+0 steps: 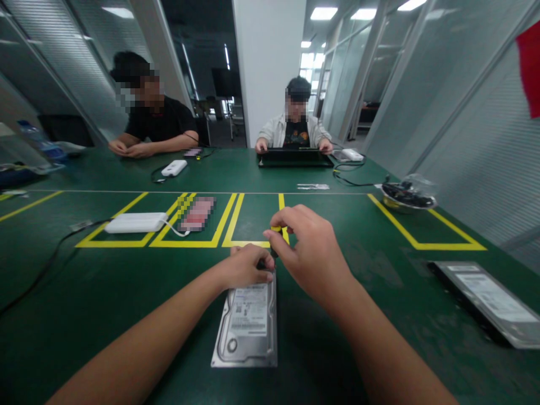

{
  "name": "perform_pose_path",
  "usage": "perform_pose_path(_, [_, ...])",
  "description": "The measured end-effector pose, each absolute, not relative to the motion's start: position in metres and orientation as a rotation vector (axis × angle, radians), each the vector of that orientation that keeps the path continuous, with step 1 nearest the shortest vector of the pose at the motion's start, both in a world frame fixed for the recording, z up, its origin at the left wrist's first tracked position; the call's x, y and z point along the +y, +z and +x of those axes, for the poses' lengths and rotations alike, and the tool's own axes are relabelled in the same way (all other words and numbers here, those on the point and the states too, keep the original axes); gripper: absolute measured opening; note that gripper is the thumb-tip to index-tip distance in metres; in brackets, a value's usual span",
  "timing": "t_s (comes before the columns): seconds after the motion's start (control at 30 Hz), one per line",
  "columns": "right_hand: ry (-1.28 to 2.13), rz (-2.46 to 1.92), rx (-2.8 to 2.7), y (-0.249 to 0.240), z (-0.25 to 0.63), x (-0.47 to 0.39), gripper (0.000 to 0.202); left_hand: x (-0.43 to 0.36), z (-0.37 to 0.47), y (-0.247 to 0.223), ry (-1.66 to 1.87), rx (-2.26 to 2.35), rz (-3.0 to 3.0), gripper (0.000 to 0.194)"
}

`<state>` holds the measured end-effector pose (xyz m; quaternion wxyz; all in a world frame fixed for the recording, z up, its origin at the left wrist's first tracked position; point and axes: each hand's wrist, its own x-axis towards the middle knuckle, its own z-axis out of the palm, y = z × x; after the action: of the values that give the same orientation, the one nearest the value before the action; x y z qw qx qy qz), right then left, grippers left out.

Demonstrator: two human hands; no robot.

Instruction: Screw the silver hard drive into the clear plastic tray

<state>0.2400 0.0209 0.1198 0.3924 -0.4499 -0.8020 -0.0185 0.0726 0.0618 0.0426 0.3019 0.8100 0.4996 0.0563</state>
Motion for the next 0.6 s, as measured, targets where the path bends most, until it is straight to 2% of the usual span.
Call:
perform_pose_path(0.13, [-0.010,-1.126,-2.042,0.1203,0.2398,0.0196,0.010,0.0625,0.0720,0.0413,0.141,1.323,2.145,0.016])
perform_pose_path(0.33, [-0.023,-1.177,-2.042,0.1210,0.2403,0.0197,0.003,0.0634,0.0710,0.0408,0.136,1.301,2.138,0.017])
perform_pose_path(0.47, [0.003,-1.156,-2.039,0.1198,0.2422,0.0205,0.015,0.0638,0.0713,0.0411,0.128,1.287,2.136,0.016])
perform_pose_path(0.6, [0.009,-1.178,-2.027,0.1200,0.2415,0.0208,0.008,0.0633,0.0713,0.0422,0.129,1.292,2.137,0.014])
